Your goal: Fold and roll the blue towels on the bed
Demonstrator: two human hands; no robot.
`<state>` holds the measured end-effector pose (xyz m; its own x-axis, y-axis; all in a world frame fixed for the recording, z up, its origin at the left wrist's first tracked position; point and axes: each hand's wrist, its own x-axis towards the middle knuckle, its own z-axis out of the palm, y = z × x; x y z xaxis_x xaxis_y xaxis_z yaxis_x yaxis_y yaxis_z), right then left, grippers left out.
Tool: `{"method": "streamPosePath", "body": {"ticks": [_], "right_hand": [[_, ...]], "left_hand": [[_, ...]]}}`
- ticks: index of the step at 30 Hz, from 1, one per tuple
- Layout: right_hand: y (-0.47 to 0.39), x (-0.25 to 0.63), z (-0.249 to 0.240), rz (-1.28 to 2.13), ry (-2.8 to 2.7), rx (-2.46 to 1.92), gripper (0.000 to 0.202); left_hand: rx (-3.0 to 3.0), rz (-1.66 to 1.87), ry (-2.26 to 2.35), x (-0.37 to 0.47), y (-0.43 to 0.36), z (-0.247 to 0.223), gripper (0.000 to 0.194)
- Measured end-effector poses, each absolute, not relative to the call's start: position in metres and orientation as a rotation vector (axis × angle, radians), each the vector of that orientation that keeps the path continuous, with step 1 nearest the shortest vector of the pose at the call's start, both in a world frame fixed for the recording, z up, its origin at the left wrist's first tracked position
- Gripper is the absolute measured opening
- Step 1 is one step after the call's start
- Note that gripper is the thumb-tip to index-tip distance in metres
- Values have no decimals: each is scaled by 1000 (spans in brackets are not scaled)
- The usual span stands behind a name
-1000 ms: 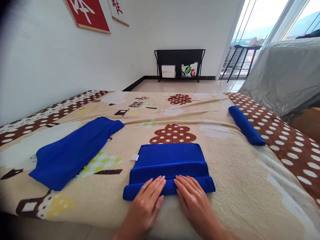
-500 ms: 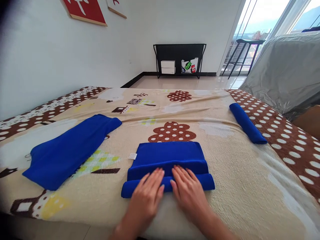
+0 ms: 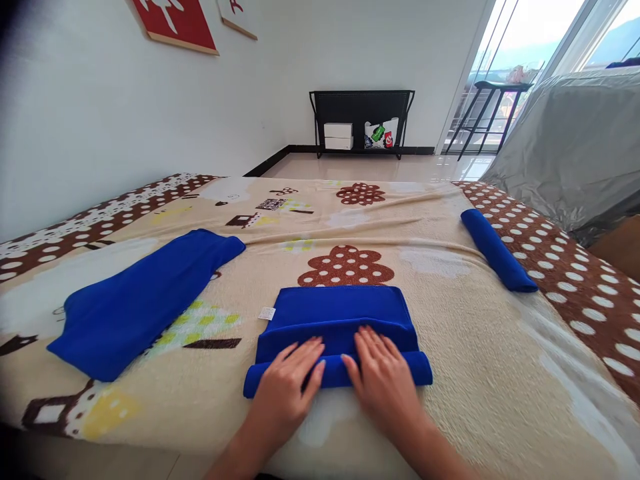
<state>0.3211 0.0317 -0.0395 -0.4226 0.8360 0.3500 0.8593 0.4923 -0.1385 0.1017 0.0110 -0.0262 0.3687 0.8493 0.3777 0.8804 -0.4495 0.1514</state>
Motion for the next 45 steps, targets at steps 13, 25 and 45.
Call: {"method": "streamPosePath", "body": {"ticks": [13, 25, 45], "right_hand": [[32, 307, -39, -99, -2406, -1317, 37], [34, 314, -38, -140, -2449, -1383, 40], [56, 339, -43, -85, -2319, -1668, 47]], "left_hand": [[-2602, -685, -1542, 122, 20, -24, 35], [-2509, -662, -1570, 116, 13, -24, 34], [-2389, -407, -1871, 86, 26, -28, 48]]}}
